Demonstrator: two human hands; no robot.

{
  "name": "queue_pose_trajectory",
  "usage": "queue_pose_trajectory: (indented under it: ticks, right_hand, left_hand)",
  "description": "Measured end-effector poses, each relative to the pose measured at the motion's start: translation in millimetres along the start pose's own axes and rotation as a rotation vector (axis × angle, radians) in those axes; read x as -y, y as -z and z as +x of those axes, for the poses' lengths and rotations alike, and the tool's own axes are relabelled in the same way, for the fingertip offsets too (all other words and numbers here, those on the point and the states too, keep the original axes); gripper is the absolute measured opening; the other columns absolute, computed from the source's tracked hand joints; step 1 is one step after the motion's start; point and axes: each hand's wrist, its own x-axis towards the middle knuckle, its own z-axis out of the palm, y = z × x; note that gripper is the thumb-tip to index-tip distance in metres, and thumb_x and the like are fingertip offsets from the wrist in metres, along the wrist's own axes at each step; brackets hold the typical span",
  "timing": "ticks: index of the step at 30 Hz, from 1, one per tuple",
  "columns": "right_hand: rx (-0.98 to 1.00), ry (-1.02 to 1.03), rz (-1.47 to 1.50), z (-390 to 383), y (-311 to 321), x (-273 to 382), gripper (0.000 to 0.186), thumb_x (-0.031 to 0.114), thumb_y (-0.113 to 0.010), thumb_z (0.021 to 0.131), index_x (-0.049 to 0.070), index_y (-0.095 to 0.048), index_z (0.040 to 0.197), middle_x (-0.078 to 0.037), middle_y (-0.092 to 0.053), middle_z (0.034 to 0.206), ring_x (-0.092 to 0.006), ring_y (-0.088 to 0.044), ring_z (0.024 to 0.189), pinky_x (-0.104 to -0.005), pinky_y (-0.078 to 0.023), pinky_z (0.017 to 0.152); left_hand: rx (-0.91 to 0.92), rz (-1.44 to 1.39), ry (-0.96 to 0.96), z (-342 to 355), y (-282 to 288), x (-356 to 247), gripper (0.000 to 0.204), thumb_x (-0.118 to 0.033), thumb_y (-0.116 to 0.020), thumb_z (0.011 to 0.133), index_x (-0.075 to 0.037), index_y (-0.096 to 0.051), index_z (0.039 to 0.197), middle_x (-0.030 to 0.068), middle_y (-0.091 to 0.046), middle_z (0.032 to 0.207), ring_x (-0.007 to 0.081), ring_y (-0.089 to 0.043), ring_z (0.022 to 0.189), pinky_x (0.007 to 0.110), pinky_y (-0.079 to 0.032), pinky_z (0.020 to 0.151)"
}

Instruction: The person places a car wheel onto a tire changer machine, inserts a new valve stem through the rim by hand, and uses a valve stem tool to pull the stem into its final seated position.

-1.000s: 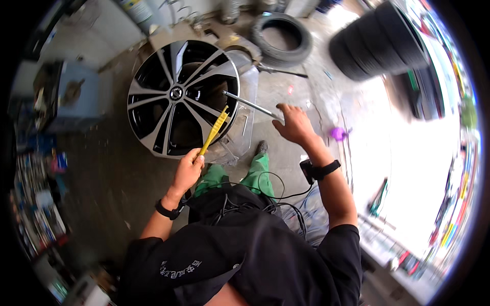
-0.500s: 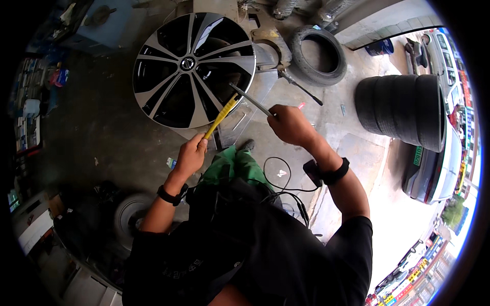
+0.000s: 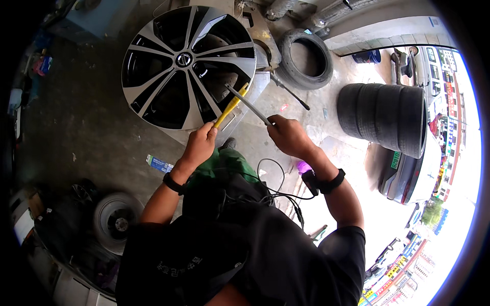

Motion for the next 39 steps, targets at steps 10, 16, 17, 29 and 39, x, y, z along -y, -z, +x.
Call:
queue_pose_trajectory:
  ticks: [10,16,17,29,39]
  right_hand:
    - [0.04,-0.043,-0.046,2.7,-11.8,-8.9,0.024,0.023,-0.052,0.098,0.0,-0.057,0.097,-0.027,-0.065,0.079,-0.0486,-0.063,0.08,-0.055,-0.049,0.071]
    - [0.01,-0.069,-0.046,6.0,-30.1,-26.9,0.03,0.028,-0.05,0.097,0.0,-0.052,0.088,-0.03,-0.061,0.075,-0.0512,-0.06,0.078,-0.0575,-0.047,0.07]
    - [0.005,-0.081,-0.072,6.6,-31.9,-26.1,0.032,0.029,-0.051,0.098,0.0,-0.053,0.087,-0.03,-0.061,0.074,-0.0513,-0.06,0.078,-0.0574,-0.047,0.07]
    - [-0.017,-0.082,-0.052,11.5,-39.7,-37.7,0.042,0.033,-0.059,0.099,-0.003,-0.053,0.078,-0.03,-0.058,0.071,-0.0517,-0.058,0.073,-0.053,-0.046,0.062]
    - [0.059,-0.14,-0.05,15.1,-16.7,-19.0,0.042,0.034,-0.059,0.099,-0.002,-0.056,0.079,-0.029,-0.059,0.071,-0.0496,-0.059,0.072,-0.0516,-0.046,0.062]
  left_hand:
    - [-0.092,0.066,0.044,-5.6,-13.8,-7.1,0.015,-0.016,-0.056,0.1,-0.003,-0.064,0.102,0.0225,-0.067,0.081,0.0446,-0.065,0.077,0.049,-0.05,0.06]
    - [-0.117,0.096,0.065,-5.9,-16.3,-11.3,0.016,-0.016,-0.056,0.1,-0.002,-0.062,0.096,0.0225,-0.067,0.081,0.0455,-0.065,0.077,0.05,-0.05,0.061]
    - [-0.12,0.101,0.068,-6.6,-17.4,-11.2,0.016,-0.016,-0.056,0.1,-0.002,-0.061,0.096,0.0225,-0.067,0.081,0.0456,-0.065,0.077,0.05,-0.05,0.061]
    - [-0.114,0.138,0.182,-9.4,-23.9,-19.1,0.016,-0.017,-0.058,0.097,-0.003,-0.055,0.09,0.0226,-0.066,0.077,0.0464,-0.063,0.074,0.054,-0.049,0.062]
    - [-0.241,0.29,0.136,-8.3,-19.5,-27.9,0.021,-0.022,-0.059,0.099,-0.003,-0.058,0.089,0.0191,-0.066,0.075,0.0415,-0.064,0.069,0.05,-0.048,0.058]
